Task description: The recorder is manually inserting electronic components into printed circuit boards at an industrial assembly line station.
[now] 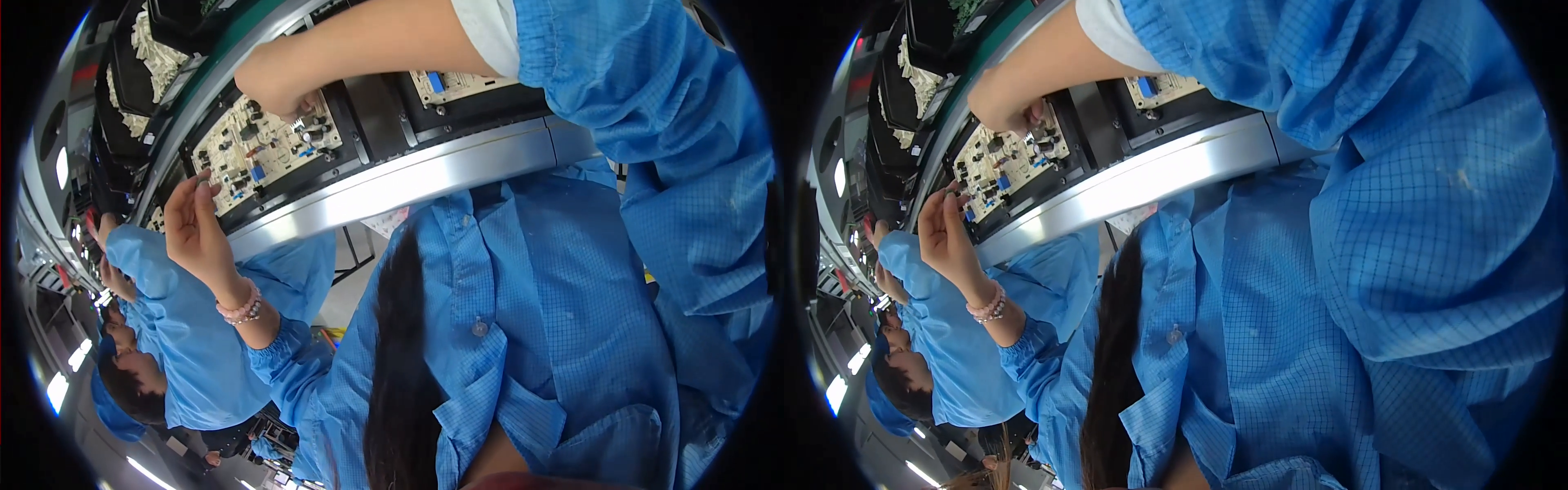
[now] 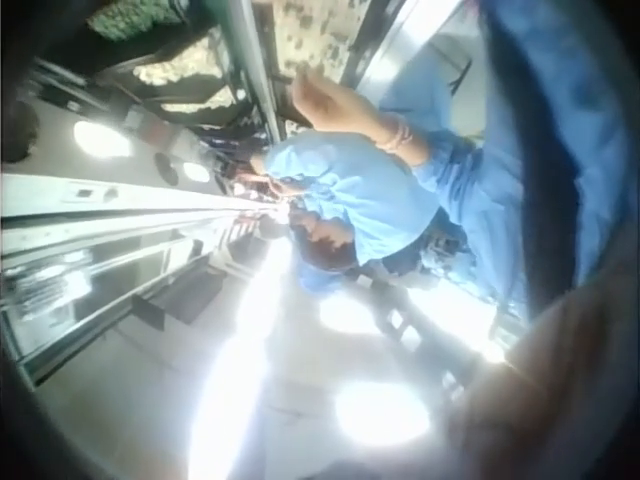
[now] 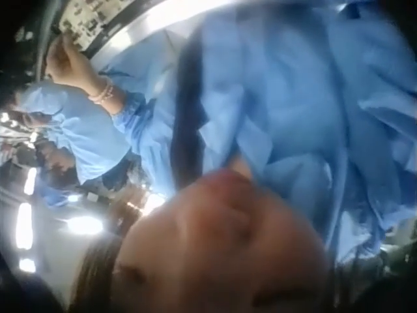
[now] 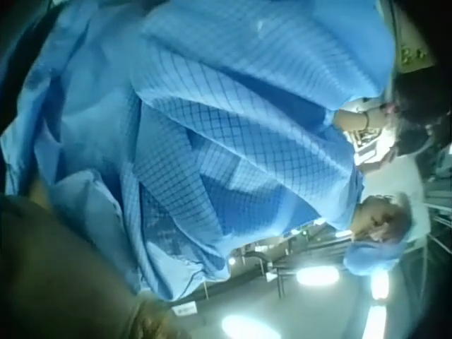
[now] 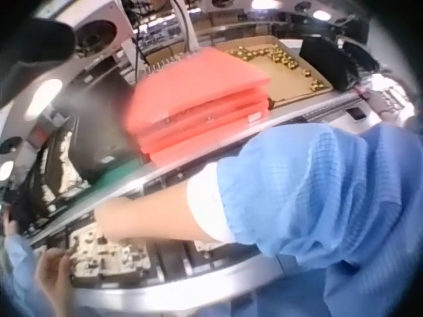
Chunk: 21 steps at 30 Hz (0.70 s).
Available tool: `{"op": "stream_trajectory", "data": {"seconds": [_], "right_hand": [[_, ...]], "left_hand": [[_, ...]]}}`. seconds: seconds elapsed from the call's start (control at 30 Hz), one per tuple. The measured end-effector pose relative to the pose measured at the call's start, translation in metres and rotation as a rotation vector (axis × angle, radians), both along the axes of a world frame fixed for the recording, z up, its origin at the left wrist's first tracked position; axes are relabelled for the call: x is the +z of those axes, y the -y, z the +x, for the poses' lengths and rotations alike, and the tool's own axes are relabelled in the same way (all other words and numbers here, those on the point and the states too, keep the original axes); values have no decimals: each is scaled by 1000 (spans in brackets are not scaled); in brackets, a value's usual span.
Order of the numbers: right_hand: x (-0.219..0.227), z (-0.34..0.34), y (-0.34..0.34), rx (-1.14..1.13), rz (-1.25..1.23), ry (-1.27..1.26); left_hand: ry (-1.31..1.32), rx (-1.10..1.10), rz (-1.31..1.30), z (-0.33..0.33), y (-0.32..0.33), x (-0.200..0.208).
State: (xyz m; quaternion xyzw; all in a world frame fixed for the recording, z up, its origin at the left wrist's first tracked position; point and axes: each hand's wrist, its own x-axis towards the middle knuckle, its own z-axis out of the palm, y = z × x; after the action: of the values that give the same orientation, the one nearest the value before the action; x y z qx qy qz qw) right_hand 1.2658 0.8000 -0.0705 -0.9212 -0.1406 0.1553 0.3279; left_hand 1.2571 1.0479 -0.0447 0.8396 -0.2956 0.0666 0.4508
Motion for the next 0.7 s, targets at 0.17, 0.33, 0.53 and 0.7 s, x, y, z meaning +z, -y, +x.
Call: {"op": "stream_trajectory", "data": {"seconds": [0.17, 0.33, 0.53, 0.7], "right_hand": [[-2, -4, 6, 64, 89, 16], [-10, -9, 10, -87, 191, 26], [-25, 7, -2, -21, -18, 136], [-2, -18, 4, -33, -104, 242]], "left_hand": [[-7, -10, -33, -5, -3, 0], [-9, -5, -4, -7, -3, -7], [104, 57, 210, 9, -19, -7], [-201, 43, 10, 29, -30, -13]]}}
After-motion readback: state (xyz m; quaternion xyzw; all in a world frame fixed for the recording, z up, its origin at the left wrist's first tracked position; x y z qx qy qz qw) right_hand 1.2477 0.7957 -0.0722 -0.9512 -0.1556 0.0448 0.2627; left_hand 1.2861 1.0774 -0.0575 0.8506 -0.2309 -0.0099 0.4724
